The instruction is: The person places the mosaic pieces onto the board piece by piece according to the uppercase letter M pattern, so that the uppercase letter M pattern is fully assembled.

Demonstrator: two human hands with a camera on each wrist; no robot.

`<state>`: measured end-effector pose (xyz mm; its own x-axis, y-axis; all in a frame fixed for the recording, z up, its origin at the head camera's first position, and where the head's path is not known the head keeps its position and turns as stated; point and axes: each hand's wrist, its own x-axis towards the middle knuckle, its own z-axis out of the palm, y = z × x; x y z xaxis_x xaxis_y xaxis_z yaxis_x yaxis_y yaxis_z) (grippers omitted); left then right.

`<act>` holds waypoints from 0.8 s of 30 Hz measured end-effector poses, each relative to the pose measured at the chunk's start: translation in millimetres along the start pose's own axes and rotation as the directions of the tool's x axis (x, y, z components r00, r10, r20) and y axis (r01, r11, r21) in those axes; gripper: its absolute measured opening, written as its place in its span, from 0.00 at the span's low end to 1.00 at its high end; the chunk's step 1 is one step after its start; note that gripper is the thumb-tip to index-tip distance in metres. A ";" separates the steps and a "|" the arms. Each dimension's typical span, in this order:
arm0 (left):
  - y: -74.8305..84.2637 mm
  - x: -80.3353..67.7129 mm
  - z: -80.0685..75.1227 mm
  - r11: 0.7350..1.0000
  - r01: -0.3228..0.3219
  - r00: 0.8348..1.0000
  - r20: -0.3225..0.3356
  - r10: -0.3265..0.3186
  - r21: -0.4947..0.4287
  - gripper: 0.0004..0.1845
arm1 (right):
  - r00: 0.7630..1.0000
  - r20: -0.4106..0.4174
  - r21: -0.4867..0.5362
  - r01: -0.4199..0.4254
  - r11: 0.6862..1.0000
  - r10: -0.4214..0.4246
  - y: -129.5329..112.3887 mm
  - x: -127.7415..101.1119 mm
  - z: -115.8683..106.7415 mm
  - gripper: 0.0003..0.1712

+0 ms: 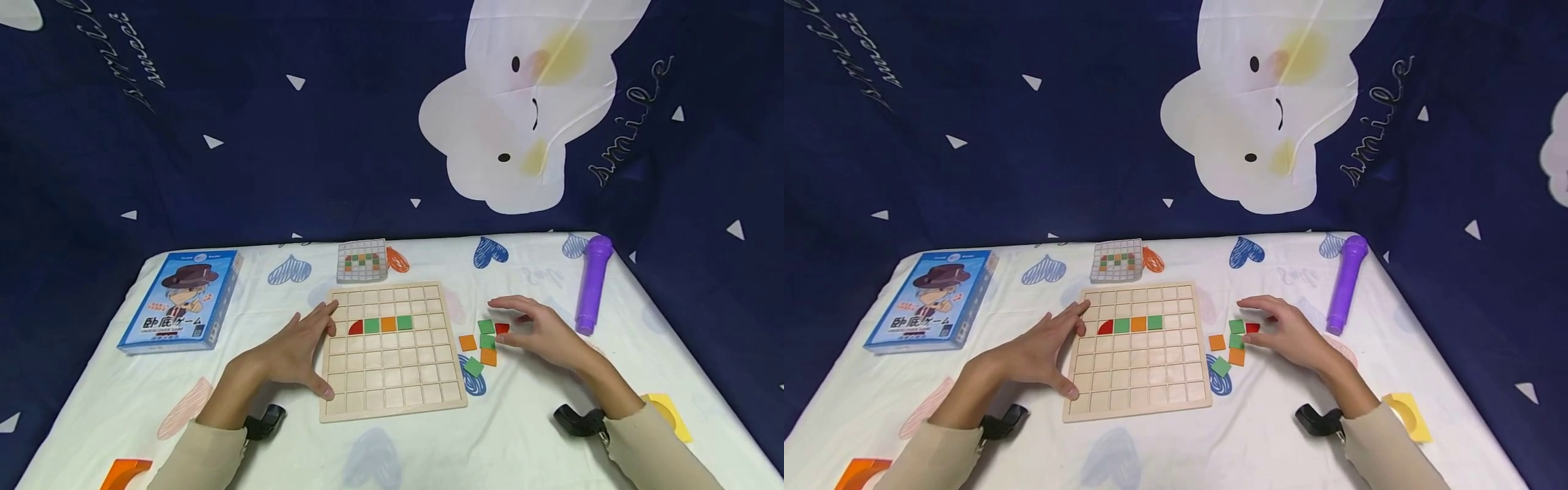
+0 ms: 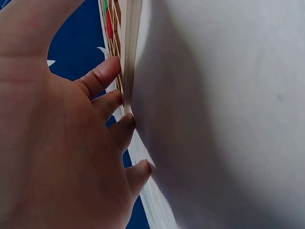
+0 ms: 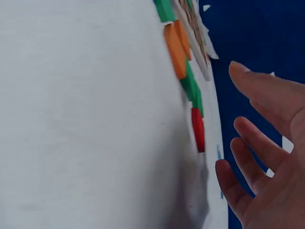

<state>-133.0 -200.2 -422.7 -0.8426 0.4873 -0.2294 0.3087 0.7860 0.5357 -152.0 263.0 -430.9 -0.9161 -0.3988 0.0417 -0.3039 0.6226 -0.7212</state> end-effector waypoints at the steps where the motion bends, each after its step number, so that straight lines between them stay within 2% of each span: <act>1: 0.2 -0.3 -0.1 1.000 0.003 1.000 0.001 -0.003 -0.002 0.73 | 1.000 -0.005 0.002 -0.007 1.000 0.007 1.8 -1.6 1.3 0.34; 11: 1.2 -0.8 0.3 1.000 0.011 1.000 -0.003 -0.011 -0.002 0.73 | 0.996 -0.045 -0.041 -0.078 0.996 0.076 7.5 -7.2 10.2 0.30; 16: 0.0 -0.9 1.1 1.000 0.002 1.000 -0.003 -0.002 -0.001 0.64 | 0.992 -0.057 -0.088 -0.116 0.989 0.112 8.2 -5.8 11.3 0.26; 24: -0.4 -1.2 0.9 1.000 0.006 1.000 0.005 -0.006 -0.010 0.57 | 0.991 -0.073 -0.133 -0.122 0.984 0.113 9.4 -3.0 12.1 0.17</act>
<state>-131.7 -200.7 -423.4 -0.8423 0.4844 -0.2364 0.2993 0.7851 0.5422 -148.9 261.9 -446.1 -0.9611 -0.2759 0.0101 -0.2219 0.7504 -0.6226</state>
